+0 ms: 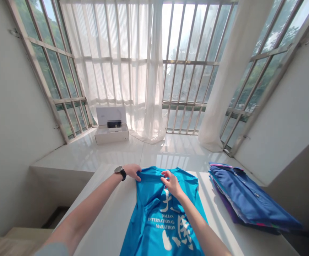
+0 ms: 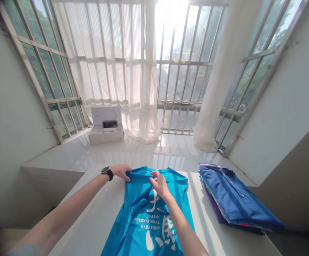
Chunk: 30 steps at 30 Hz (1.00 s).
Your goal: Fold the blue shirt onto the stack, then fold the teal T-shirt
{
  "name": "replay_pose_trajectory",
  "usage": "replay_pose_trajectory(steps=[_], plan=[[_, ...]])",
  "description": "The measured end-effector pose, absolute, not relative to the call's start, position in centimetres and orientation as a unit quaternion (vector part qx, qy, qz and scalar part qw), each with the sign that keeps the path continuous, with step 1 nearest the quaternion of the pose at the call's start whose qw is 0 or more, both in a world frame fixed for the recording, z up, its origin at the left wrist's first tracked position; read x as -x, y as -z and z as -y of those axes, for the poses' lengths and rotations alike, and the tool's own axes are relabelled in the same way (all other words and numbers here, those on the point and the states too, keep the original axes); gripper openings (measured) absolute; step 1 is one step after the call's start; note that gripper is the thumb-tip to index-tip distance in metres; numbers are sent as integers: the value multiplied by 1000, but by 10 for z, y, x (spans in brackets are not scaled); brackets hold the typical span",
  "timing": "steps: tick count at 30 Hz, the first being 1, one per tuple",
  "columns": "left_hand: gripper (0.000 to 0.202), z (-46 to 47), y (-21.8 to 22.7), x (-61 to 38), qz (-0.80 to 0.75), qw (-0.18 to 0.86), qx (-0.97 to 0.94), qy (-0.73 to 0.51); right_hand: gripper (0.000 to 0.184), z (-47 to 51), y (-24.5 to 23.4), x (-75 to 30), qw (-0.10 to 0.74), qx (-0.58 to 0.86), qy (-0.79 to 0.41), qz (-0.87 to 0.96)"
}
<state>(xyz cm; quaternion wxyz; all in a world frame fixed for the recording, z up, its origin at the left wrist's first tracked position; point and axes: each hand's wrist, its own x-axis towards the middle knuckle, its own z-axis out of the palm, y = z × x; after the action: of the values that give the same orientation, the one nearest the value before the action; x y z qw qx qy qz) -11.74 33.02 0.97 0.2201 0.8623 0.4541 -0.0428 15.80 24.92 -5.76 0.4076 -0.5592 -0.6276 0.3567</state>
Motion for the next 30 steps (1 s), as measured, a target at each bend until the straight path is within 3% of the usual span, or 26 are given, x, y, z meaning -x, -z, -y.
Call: replay_pose_trajectory(steps=[6,9,12,15,19,25,30], plan=[[28,-330,-16,119,-494,156,-855,38,27,-259,64,-162,405,605,-328,602],[21,-310,-13,108,-522,113,-845,-9,26,-255,65,-162,410,619,-296,601],[27,-279,-9,93,-531,85,-840,-70,22,-238,59,-164,415,618,-250,619],[22,-239,-5,77,-500,102,-855,-88,24,-210,48,-169,406,604,-223,648],[35,-193,1,59,-452,138,-878,-73,31,-168,36,-185,384,610,-207,661],[14,-169,8,35,-449,157,-876,-82,26,-124,38,-197,339,609,-216,683],[19,-169,17,18,-418,188,-884,-94,30,-112,39,-183,316,590,-211,712]])
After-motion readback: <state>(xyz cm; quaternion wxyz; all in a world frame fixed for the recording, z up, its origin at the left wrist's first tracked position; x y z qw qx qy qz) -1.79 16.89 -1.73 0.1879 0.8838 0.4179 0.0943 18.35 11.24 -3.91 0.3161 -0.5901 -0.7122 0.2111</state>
